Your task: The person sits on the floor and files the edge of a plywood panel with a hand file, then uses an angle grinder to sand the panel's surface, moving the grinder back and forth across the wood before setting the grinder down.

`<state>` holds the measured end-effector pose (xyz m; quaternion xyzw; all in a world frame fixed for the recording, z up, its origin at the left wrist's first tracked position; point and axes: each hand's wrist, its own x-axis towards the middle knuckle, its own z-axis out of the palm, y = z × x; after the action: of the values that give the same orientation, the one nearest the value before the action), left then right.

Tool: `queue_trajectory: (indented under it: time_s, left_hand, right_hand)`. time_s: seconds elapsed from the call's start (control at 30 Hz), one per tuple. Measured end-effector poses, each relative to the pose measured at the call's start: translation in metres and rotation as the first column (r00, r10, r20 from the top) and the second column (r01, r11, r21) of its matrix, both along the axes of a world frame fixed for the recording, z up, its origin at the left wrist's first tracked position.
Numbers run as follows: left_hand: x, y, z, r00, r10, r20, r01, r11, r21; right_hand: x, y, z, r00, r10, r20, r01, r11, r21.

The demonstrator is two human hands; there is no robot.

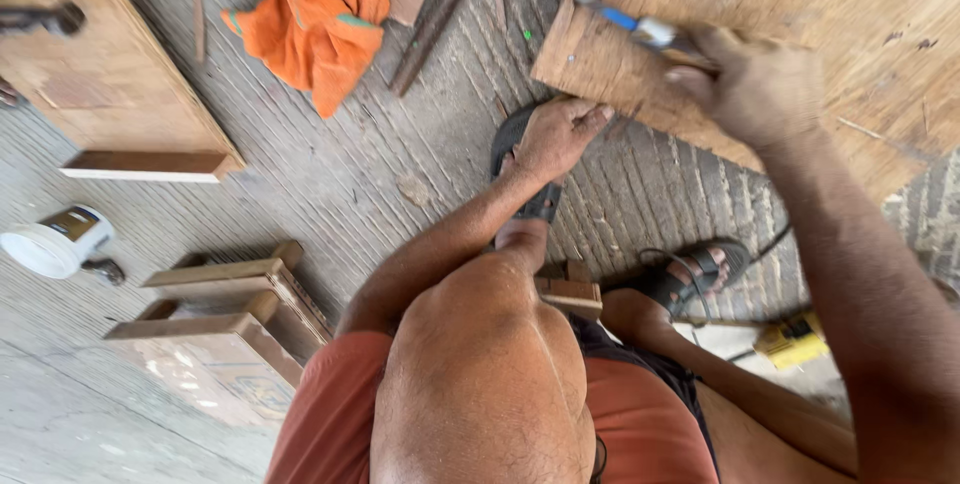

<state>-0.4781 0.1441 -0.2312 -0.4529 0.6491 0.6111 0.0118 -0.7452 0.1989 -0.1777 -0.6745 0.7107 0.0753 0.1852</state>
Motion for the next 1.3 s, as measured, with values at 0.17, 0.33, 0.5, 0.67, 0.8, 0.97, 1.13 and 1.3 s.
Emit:
queue_trajectory:
  time_s: [0.17,0.33,0.5,0.67,0.8,0.97,1.13,1.3]
  left_hand:
    - [0.011,-0.008,0.011,0.993,-0.098,0.063,0.097,0.995,0.027]
    - [0.023,-0.018,0.022,0.986,-0.129,-0.105,0.115,0.984,-0.134]
    - [0.023,-0.064,0.017,0.958,0.116,-0.262,-0.173,0.964,-0.204]
    - [0.040,-0.107,0.038,0.881,0.290,-0.373,-0.430,0.819,-0.379]
    - [0.049,-0.113,0.057,0.891,0.243,-0.382,-0.396,0.828,-0.397]
    - [0.043,-0.121,0.048,0.903,0.245,-0.354,-0.375,0.852,-0.367]
    - [0.017,-0.128,0.020,0.994,0.007,-0.105,-0.060,0.853,-0.519]
    - [-0.017,-0.123,-0.001,0.988,-0.142,0.061,0.143,0.685,-0.714]
  right_hand:
    - [-0.007,-0.001,0.021,0.999,-0.014,0.032,0.016,0.999,-0.036]
    - [-0.023,0.030,0.036,0.992,-0.123,0.026,0.120,0.989,0.087]
    - [-0.015,0.036,0.026,0.999,-0.044,0.011,0.044,0.999,-0.006]
    - [-0.025,0.049,0.024,0.996,-0.073,0.057,0.067,0.992,0.110]
    - [-0.026,0.064,0.021,0.987,0.077,0.141,-0.049,0.980,-0.194]
    - [-0.018,0.074,0.023,0.997,0.007,0.078,-0.010,0.999,0.031]
    - [-0.019,0.088,0.024,0.991,-0.094,0.093,0.105,0.986,-0.127]
    - [-0.016,0.102,0.003,0.821,-0.482,0.307,0.499,0.866,0.027]
